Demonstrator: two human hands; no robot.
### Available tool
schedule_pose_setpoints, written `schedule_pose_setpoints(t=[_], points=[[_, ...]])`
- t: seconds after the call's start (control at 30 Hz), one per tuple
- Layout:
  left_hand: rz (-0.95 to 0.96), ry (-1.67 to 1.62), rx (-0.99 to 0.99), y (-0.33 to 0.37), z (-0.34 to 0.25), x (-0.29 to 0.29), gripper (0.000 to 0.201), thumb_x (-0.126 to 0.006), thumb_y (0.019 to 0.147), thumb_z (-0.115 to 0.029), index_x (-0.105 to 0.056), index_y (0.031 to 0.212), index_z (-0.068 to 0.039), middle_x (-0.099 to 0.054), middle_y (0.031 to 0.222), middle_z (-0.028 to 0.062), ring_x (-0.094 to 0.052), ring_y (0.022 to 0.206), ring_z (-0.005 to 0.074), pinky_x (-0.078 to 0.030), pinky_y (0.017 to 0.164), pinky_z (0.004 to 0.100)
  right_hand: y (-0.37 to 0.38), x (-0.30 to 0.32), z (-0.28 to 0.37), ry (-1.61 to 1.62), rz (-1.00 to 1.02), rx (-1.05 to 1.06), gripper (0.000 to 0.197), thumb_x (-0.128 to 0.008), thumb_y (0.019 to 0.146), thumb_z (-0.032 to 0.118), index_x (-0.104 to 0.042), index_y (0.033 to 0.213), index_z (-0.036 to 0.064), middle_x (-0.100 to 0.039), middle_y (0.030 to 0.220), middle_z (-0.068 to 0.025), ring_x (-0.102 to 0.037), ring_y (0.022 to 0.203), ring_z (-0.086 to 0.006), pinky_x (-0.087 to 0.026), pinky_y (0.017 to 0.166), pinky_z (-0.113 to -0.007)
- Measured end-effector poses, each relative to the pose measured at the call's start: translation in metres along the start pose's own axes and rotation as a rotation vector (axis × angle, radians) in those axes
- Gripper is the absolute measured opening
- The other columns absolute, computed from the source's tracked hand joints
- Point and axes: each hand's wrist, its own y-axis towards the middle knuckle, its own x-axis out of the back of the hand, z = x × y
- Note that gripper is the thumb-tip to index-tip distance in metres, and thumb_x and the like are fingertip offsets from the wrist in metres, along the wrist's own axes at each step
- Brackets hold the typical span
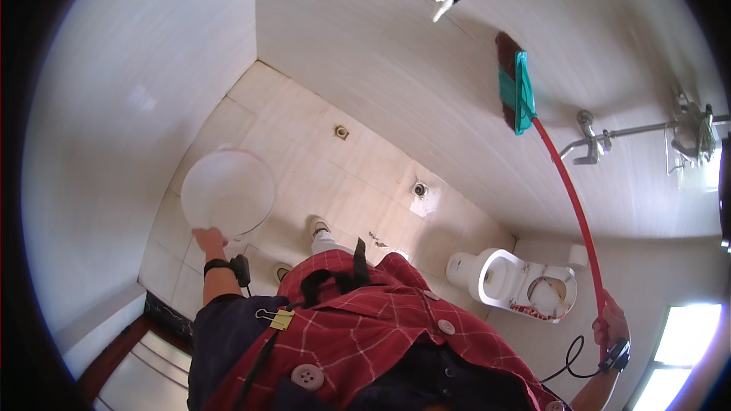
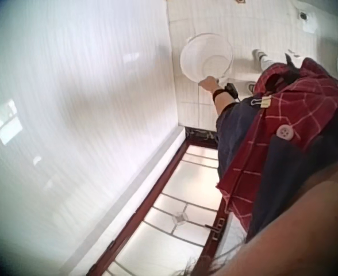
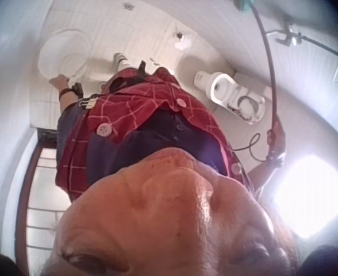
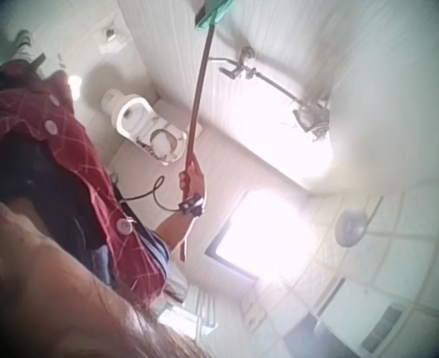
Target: The person sweeps a tiled bathroom floor with a long-handled broom, moving debris toward a drain. They carry a white bucket, briefly fill it with water from a wall tap, and continue sweeping around the toilet and sink.
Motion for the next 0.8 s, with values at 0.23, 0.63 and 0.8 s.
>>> schedule_pose_setpoints(t=[0.23, 0.63, 0.8], points=[[-0.069, -0.247, -0.127, -0.041, -0.043, 0.046, 0.057, -0.044, 0.076, 0.000, -0.026, 0.130, 0.005, -0.055, 0.107, 0.0303, -0.062, 0.079, 0.0422, -0.055, 0.050, 0.0437, 0.160, -0.098, 0.060, -0.298, 0.473, 0.147, 0.040, -0.045, 0.094, 0.023, -0.047, 0.133, 0.0132, -0.049, 0.055, -0.0009, -0.043, 0.039, -0.0085, -0.032, 0.033, -0.023], [-0.369, 0.015, 0.320, -0.122, 0.139, 0.151, 0.042, -0.045, 0.074, 0.001, -0.031, 0.112, 0.013, -0.054, 0.092, 0.0321, -0.061, 0.057, 0.0371, -0.051, 0.038, 0.0394, 0.346, -0.519, 0.040, -0.271, 0.818, 0.095, 0.036, -0.051, 0.086, 0.020, -0.056, 0.119, 0.0069, -0.049, 0.059, -0.0019, -0.045, 0.039, -0.0122, -0.034, 0.032, -0.027], [-0.429, -0.033, 0.564, -0.142, 0.155, 0.156, 0.034, -0.046, 0.079, -0.001, -0.034, 0.110, 0.009, -0.055, 0.097, 0.0263, -0.062, 0.063, 0.0332, -0.054, 0.043, 0.0362, 0.341, -0.392, 0.048, -0.442, 0.733, 0.095, 0.042, -0.050, 0.090, 0.027, -0.050, 0.131, 0.0168, -0.048, 0.057, 0.0001, -0.043, 0.037, -0.0093, -0.034, 0.032, -0.026]])
